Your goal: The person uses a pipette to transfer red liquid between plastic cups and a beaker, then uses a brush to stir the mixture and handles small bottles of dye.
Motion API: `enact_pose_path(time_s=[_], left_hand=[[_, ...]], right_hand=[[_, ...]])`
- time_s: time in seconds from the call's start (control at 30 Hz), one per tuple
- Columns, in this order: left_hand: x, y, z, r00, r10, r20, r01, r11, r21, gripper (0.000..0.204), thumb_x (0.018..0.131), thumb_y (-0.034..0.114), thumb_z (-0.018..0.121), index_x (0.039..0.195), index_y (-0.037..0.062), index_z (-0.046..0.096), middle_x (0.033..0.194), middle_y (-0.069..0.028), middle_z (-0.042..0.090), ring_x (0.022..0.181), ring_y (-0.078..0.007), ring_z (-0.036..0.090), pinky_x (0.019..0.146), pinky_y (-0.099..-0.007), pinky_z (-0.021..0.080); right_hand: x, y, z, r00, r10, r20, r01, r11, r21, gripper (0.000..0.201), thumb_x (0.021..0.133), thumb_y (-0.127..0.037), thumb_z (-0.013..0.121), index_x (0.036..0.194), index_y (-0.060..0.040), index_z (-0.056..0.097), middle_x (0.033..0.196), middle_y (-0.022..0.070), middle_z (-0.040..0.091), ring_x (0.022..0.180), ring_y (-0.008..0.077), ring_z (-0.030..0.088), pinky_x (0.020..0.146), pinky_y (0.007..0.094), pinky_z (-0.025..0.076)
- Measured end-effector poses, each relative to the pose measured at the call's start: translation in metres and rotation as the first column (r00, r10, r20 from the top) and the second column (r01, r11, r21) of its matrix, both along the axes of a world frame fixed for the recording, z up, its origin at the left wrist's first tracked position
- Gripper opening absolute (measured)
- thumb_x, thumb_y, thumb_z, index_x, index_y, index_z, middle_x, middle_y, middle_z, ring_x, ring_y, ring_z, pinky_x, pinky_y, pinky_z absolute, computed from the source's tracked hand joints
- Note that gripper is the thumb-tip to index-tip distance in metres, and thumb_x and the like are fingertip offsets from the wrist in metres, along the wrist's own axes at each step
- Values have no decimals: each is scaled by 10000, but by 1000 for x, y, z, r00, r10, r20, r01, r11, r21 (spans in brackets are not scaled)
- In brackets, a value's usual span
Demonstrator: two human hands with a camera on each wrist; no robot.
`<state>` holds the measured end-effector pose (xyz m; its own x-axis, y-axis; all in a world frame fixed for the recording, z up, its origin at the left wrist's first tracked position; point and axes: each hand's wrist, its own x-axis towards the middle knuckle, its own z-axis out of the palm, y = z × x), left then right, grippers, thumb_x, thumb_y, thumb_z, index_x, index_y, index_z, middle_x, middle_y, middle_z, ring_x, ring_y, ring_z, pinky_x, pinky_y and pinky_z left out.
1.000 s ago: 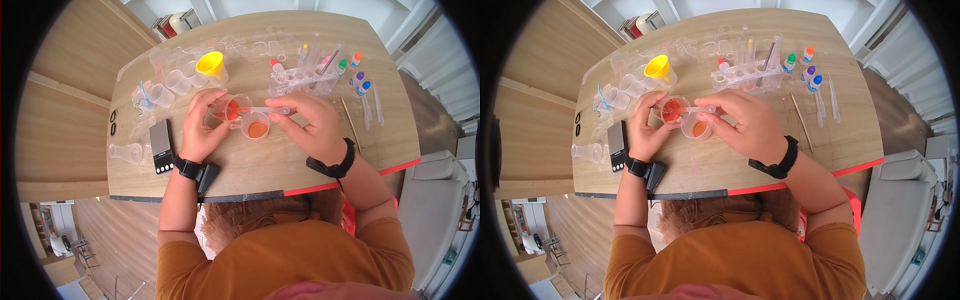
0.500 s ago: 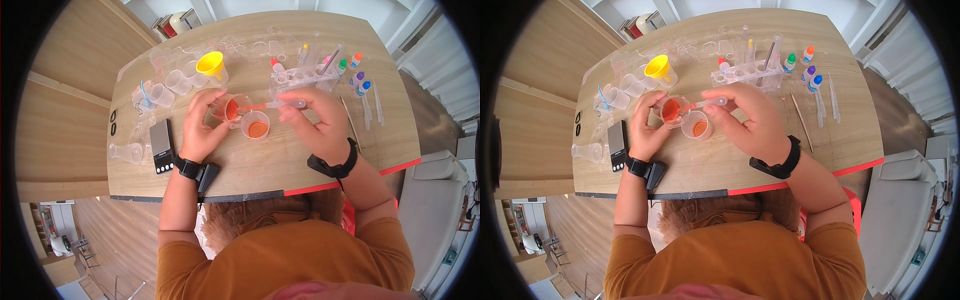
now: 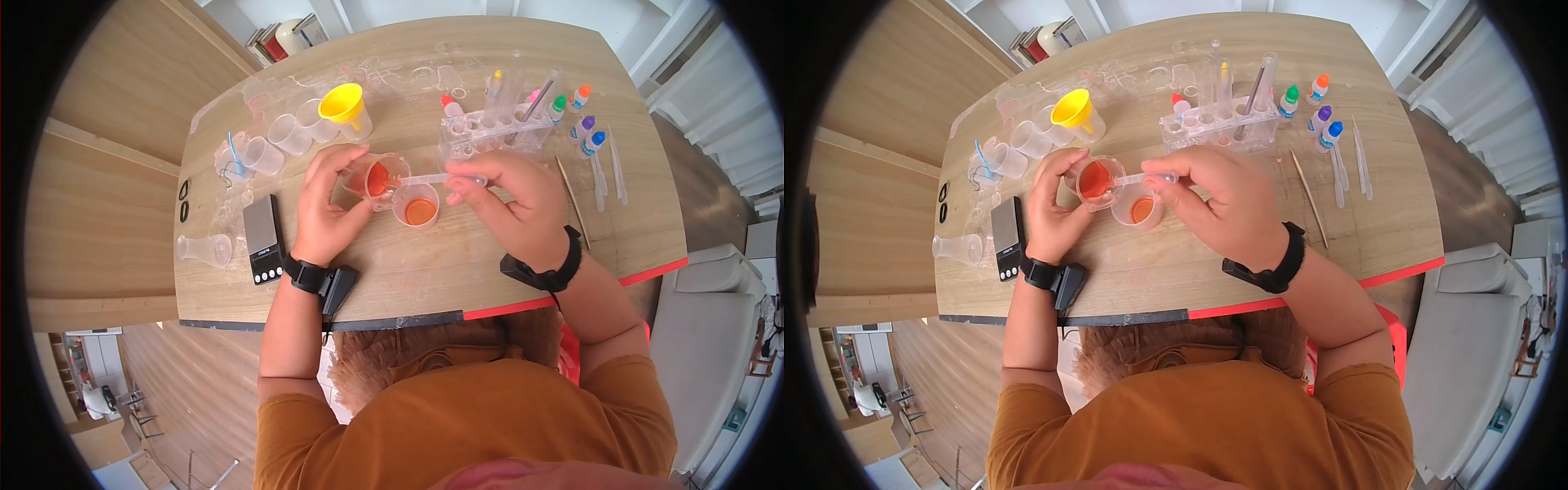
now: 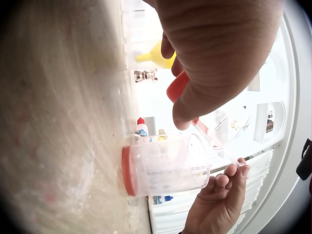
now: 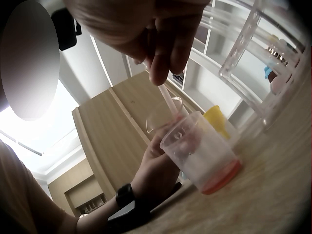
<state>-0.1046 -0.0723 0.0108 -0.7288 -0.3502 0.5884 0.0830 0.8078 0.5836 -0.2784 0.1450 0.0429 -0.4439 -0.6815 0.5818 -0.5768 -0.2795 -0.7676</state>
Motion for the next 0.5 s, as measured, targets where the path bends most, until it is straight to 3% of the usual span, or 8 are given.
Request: enact_pose_path(time_s=[0.2,0.27,0.5], left_hand=[[0,0,1,1000,-4,-4,4,1000,-2,633,725,66,940,1304,47,687,1277,-120,697,1058,-219,663,956,-343,534],[1,-3,-1,1000,-4,0,4,1000,-7,631,725,65,938,1304,47,688,1276,-119,698,1053,-218,662,954,-342,533],[1,-3,-2,1000,1,9,-1,1000,-6,630,727,67,936,1306,47,689,1268,-113,699,1032,-210,651,946,-339,529]], right_hand=[[-4,1,1,998,23,-53,-23,1000,7,171,940,-56,795,1110,-52,784,952,83,776,785,178,714,702,304,556],[-3,2,4,999,20,-45,-24,996,-91,169,941,-56,798,1108,-41,776,974,92,779,805,177,721,723,304,566],[-3,2,6,1000,-10,-10,8,987,-158,185,931,-55,812,1107,-27,763,1010,105,783,817,180,739,729,297,587]])
